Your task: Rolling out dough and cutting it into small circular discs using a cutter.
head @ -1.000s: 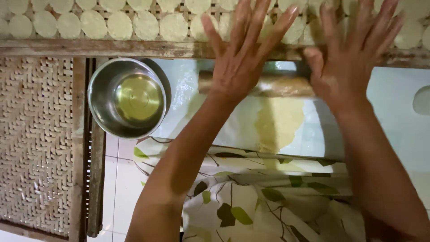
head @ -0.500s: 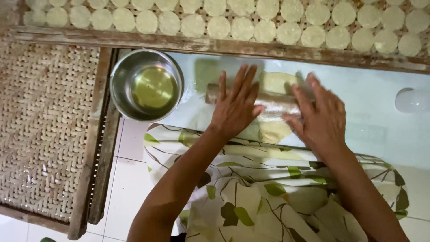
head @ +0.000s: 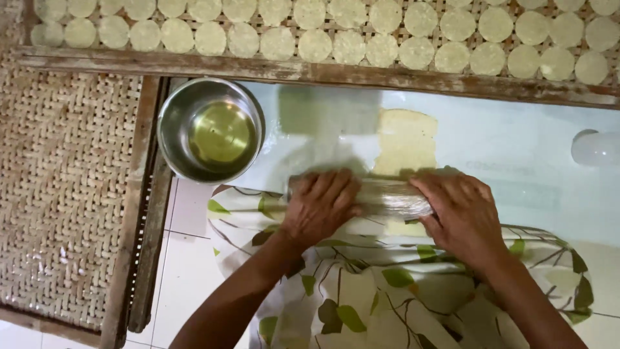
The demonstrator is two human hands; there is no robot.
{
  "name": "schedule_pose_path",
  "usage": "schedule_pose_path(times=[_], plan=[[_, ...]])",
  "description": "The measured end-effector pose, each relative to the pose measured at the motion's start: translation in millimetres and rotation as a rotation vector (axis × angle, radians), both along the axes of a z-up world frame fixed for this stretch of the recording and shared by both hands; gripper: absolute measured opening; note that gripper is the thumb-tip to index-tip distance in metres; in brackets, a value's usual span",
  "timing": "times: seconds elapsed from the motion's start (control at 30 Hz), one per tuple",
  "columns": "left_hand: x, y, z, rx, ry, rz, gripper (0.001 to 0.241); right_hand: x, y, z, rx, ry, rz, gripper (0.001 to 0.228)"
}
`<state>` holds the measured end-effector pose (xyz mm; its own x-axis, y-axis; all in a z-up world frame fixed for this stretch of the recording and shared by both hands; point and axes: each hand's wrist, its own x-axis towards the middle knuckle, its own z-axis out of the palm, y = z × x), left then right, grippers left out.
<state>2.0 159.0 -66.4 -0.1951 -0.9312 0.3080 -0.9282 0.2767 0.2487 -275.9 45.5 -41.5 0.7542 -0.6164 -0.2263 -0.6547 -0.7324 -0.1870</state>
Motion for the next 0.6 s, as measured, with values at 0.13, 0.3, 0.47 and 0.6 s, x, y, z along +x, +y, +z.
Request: schedule_pose_path(times=[0.13,0.3,0.47,0.6], plan=[[-5,-3,0,0.031,-0.096,0.097,0.046,7,1,0,-0.078,-0.07,-0.021,0.07],[-2,-10,3,0.103,-0.014,0.09,0.045,22,-7,-4,-0.214,-0.041,-0.016,0.069],[-5,-20,9,0.081,-0.002,0.151,0.035,31,-18,-3,-0.274,-0.186,0.019,0.062],[-2,-34,14,0.117,-0.025,0.184,0.025,27,-25,-15,-0.228,-0.108,0.017,0.064]])
